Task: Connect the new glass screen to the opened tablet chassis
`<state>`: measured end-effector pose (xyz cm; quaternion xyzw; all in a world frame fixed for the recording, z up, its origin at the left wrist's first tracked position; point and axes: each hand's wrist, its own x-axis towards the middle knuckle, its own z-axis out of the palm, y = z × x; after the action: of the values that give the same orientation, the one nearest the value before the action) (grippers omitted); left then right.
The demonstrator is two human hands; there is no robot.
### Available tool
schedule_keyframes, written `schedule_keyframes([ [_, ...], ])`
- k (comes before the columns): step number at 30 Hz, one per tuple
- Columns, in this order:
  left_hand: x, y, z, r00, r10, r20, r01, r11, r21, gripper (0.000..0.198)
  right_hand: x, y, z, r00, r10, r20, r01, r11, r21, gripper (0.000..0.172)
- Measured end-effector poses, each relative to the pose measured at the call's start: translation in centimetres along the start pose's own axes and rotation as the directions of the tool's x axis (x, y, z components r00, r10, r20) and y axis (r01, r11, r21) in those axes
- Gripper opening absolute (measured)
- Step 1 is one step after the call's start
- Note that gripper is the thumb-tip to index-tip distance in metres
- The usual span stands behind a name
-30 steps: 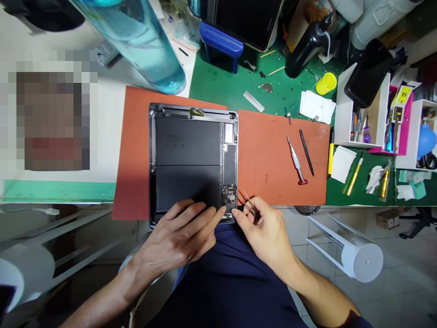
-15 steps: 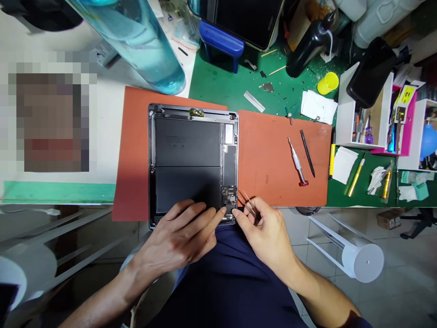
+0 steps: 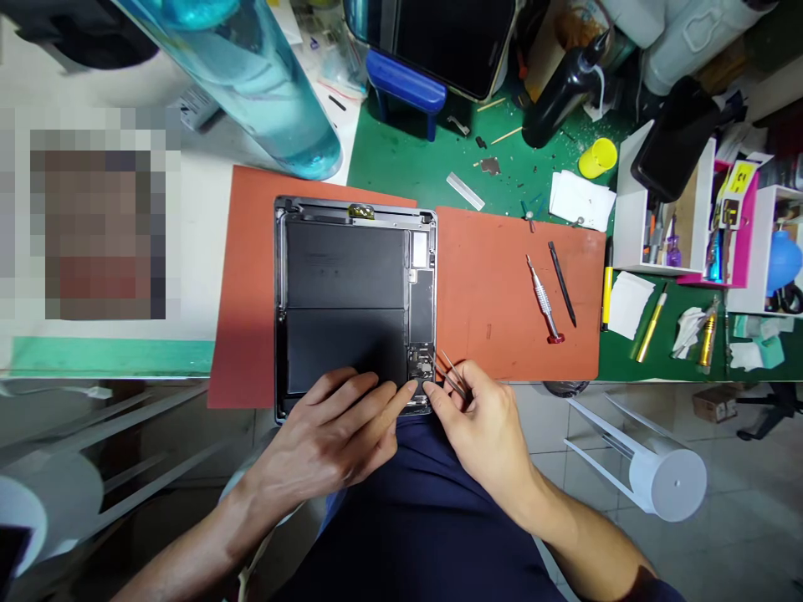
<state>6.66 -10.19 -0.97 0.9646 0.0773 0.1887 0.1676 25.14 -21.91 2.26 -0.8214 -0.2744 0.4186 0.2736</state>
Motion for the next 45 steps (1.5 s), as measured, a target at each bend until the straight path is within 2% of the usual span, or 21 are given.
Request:
schedule_keyframes([
  [6,-0.12,-0.01,0.07,1.000,-0.007,0.011,0.007,1.000,0.002,0.045,0.28,-0.14,0.43,0.998,-0.036,-0.049,0.035,0.999,-0.020,0.033],
  [24,-0.24,-0.24,0.02,1.000,-0.003,0.027,0.003,1.000,0.009,0.046,-0.10,0.15,0.62,0.995,-0.084,-0.050,0.083,0.996,-0.020,0.032],
  [33,-0.11,-0.12,0.08,0.996,-0.004,0.094,0.002,1.000,0.020,0.050,-0.12,0.05,0.61,0.998,-0.028,-0.056,0.030,0.999,0.045,0.035],
  [45,0.28,0.01,0.01,0.993,-0.020,0.119,0.018,1.000,0.023,0.052,0.12,-0.01,0.58,0.999,-0.010,-0.044,0.013,0.997,0.070,0.035],
])
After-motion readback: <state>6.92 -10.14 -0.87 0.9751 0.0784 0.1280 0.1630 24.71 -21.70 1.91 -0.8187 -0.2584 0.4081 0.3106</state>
